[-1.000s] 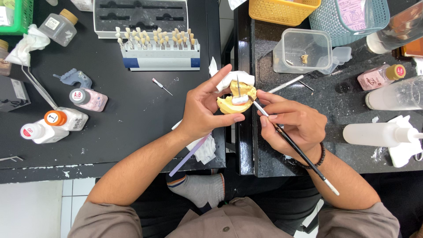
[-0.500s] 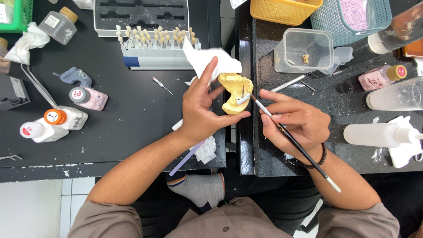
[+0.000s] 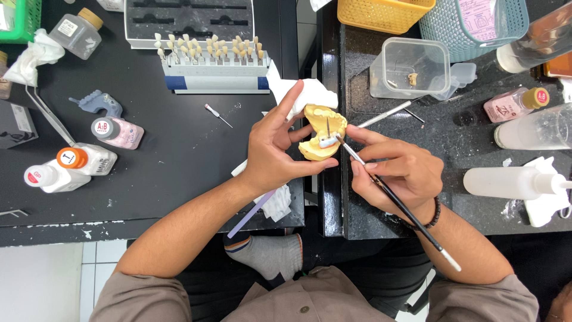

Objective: The person holds a plaster dental model with a prosthetic restoration and uses a fine brush to apply and shape white porcelain material on the prosthesis. They periodically dip the brush, wipe it on a tissue, and rotate the model to work on different areas of the restoration.

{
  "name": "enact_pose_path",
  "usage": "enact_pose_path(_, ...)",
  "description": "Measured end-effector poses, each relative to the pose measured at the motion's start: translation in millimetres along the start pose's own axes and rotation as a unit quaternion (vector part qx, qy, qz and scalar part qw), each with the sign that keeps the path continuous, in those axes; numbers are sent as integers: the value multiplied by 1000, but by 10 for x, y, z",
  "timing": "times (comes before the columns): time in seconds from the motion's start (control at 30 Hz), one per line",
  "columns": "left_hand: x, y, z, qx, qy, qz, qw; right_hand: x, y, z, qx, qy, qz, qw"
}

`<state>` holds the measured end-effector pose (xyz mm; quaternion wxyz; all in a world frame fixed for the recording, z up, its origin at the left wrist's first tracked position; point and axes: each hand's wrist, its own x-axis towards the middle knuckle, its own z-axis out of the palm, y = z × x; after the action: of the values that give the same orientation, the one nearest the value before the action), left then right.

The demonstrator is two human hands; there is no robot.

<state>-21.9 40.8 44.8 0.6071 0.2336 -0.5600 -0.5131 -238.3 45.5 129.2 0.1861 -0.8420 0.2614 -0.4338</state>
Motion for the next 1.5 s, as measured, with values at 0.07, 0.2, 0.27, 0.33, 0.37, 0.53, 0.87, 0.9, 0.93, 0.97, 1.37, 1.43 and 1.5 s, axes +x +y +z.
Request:
enact_pose_path(0.07,2,-8,4,-1,2,-1,1000,10,-4,3,-11,-1,-2,1000)
enact_pose_path(0.2,-3,-9,8,-13,2,-7,1000,19,-11,6,-8,-2,-4,1000)
enact_pose_path(0.27,-4,-5,4,-12,4,-6,1000,25,-13,6,-11,-3,-9,1000)
enact_pose_path(0.33,-4,-5,5,-16,5,-9,1000,26,-15,5,-14,-2,-13,1000)
enact_pose_path(0.37,-6,-4,6,-20,5,-12,1000,27,-15,5,-23,-4,-17,1000)
enact_pose_path(0.53,-3,-7,-1,-16,3,-12,1000,26,-13,6,-27,-4,-23,999)
enact_pose_path(0.87,-2,-24,1,-20,3,-10,1000,14,-5,-11,-28,-13,-25,999)
enact_pose_path(0.9,-1,-24,-1,-18,3,-11,1000,17,3,-3,-31,-14,-29,999)
enact_pose_path(0.93,1,-25,-2,-22,2,-14,1000,18,5,1,-34,-15,-34,999)
enact_pose_path(0.97,3,-29,1,-26,2,-19,999,15,5,-4,-33,-14,-30,999)
enact_pose_path(1.37,-1,-42,0,-38,1,-23,999,13,-1,-6,-50,-10,-38,998)
enact_pose_path(1.43,-7,-42,5,-38,3,-26,999,16,4,1,-61,-13,-46,997)
enact_pose_path(1.5,-10,-46,9,-41,1,-26,999,12,-1,0,-64,-13,-43,997)
